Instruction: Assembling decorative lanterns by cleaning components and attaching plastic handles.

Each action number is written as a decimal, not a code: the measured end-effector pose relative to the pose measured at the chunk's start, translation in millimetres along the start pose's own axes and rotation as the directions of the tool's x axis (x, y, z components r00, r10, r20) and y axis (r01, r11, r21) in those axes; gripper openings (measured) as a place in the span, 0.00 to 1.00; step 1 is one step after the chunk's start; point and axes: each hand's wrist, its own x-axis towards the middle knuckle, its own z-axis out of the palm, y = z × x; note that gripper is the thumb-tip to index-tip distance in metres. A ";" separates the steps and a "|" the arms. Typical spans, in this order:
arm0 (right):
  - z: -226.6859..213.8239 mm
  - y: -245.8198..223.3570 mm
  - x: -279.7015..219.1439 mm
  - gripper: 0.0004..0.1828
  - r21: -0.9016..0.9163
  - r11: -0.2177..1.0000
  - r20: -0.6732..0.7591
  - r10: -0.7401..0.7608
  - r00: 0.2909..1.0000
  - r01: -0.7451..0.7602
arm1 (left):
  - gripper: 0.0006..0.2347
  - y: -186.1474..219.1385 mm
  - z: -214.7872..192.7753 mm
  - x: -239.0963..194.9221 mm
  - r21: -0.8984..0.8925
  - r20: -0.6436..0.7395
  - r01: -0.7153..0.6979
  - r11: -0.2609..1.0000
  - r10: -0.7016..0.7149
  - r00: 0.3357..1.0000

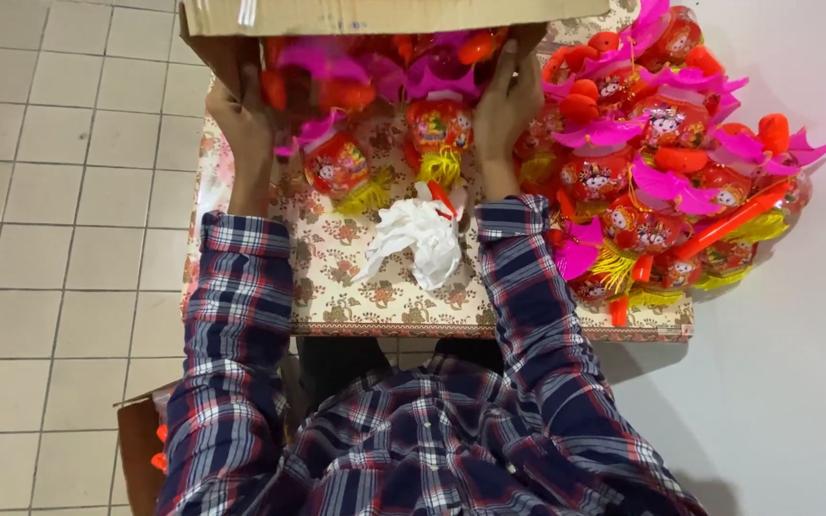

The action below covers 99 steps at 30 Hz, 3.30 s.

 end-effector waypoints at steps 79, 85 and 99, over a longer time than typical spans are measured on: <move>-93.9 -73.2 -75.0 0.34 0.127 0.991 0.561 -0.096 0.822 0.029 | 0.12 100.7 -48.8 -125.7 0.753 0.497 -0.568 0.332 0.278 0.822; -81.7 -44.7 -84.0 0.34 0.585 0.810 0.231 -0.220 0.948 0.046 | 0.38 87.2 -45.8 -132.3 0.817 0.496 -0.484 0.313 0.044 0.867; -81.6 -52.3 -90.7 0.35 0.411 0.911 0.273 -0.171 0.947 0.047 | 0.15 85.7 -38.8 -130.0 0.721 0.437 -0.434 0.540 0.132 0.890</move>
